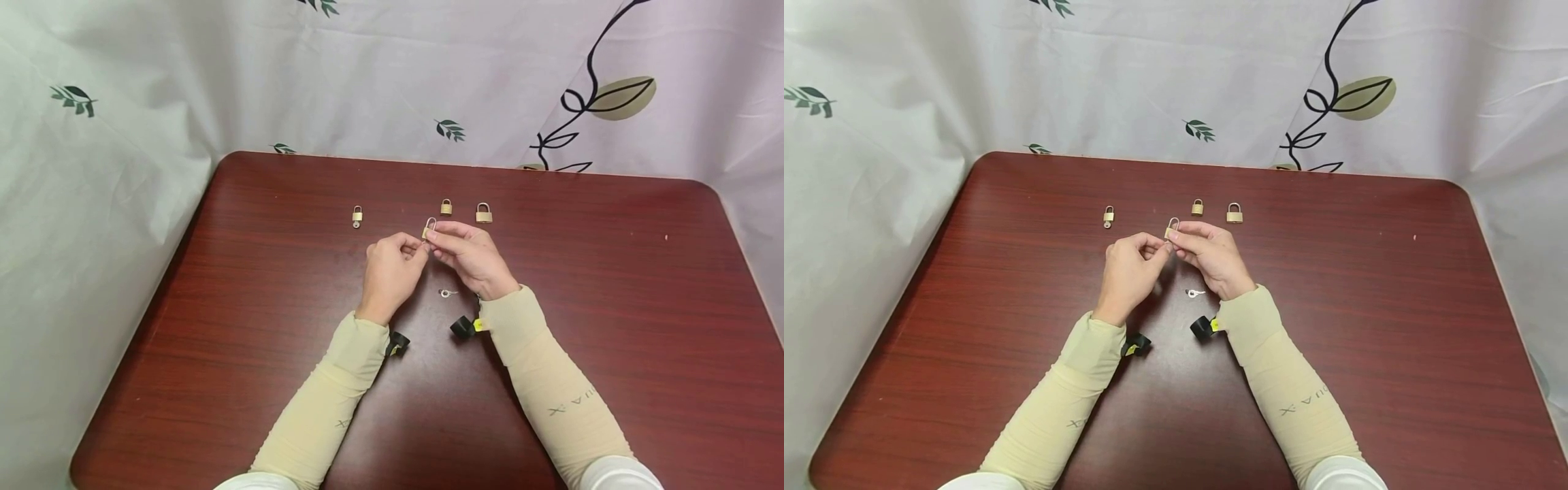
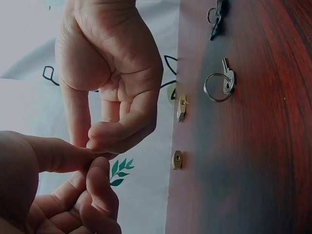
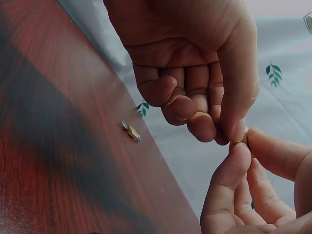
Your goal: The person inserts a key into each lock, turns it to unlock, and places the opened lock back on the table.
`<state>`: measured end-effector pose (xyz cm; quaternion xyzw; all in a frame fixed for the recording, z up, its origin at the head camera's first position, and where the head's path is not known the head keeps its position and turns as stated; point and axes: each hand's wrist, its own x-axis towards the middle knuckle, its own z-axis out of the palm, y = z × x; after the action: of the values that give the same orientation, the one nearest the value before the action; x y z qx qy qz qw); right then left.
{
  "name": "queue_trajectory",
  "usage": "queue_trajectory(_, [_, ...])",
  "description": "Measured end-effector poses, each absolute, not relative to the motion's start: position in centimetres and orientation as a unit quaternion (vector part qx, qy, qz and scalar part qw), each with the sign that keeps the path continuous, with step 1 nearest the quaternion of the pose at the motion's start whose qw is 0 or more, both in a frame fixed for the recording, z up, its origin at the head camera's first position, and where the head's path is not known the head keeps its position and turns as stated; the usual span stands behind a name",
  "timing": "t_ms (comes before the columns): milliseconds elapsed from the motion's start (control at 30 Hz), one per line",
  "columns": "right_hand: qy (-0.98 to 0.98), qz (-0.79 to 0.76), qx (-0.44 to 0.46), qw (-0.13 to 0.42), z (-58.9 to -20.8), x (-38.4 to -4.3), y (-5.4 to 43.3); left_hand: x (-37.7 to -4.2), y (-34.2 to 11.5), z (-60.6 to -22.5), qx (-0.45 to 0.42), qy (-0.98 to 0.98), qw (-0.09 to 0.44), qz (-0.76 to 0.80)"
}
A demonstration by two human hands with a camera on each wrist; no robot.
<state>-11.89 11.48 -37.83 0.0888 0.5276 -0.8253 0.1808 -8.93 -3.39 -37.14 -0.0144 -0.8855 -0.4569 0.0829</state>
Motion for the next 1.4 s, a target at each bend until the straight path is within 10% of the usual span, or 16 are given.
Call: queue_trajectory(1400, [0.577, -0.797, 0.070, 0.162, -38.0, -11.8, 11.2, -11.1, -5.3, -35.7, -0.062, -0.894, 0.063, -0.439])
